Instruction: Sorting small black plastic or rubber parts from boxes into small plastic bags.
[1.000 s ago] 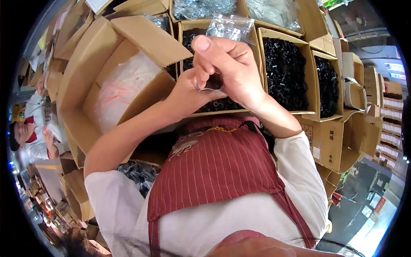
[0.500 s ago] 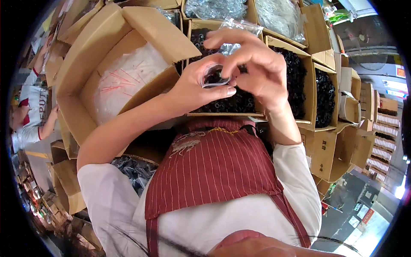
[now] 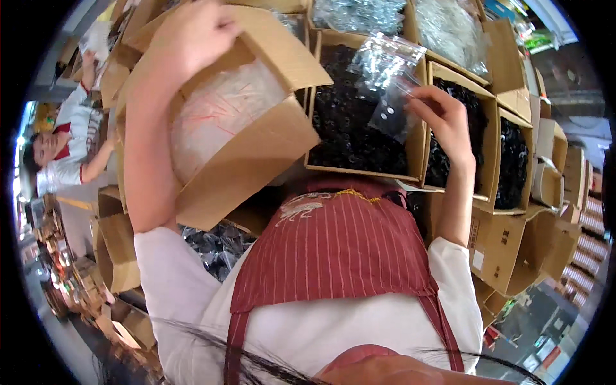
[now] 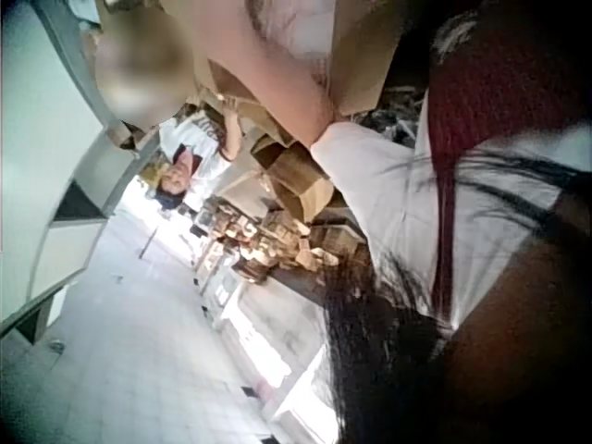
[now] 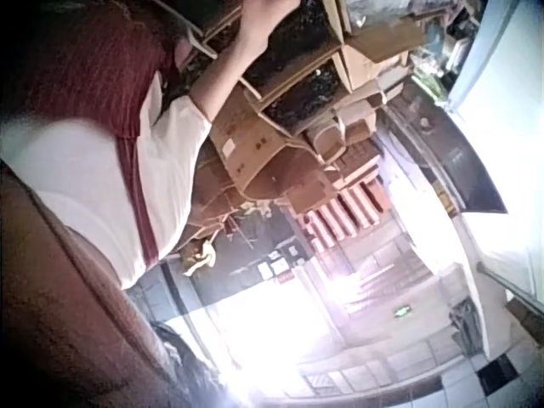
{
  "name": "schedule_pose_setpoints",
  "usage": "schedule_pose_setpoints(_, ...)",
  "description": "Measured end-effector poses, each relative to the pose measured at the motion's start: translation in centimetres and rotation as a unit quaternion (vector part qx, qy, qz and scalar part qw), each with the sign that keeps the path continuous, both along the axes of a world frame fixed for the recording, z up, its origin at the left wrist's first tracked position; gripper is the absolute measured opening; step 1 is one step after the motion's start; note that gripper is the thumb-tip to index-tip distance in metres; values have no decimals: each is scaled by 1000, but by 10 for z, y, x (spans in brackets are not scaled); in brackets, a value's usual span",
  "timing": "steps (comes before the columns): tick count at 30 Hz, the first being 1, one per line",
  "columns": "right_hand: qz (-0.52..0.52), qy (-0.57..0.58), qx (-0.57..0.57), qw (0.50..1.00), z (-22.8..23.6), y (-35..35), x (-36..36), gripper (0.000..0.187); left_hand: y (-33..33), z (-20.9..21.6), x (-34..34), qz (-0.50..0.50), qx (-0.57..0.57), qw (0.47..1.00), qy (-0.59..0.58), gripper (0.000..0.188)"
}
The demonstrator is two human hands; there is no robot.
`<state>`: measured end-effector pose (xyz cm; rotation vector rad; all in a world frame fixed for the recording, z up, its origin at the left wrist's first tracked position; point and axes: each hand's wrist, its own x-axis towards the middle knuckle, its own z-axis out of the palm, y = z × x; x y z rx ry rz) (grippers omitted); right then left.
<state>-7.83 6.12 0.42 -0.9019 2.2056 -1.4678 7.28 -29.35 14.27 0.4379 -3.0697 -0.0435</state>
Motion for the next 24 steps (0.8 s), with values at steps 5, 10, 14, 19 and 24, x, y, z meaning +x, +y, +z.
schedule_pose_setpoints(5,38,-55,26,997,-44,-4,-31,18,-103,-102,7,18,125,976,-179,30)
schedule_pose_setpoints(10,-51,211,21,976,-66,-14,-55,20,-86,-135,-8,-7,217,967,-135,40)
schedule_pose_setpoints(14,-114,273,3,955,-59,-16,-58,17,-88,-136,-15,44,277,947,-156,25)
schedule_pose_setpoints(19,-129,286,-50,948,-40,-18,-43,18,-93,-110,-15,33,91,978,-187,16)
schedule_pose_setpoints(24,-113,261,-105,953,-14,-21,-14,21,-70,-48,-13,23,131,990,-56,23)
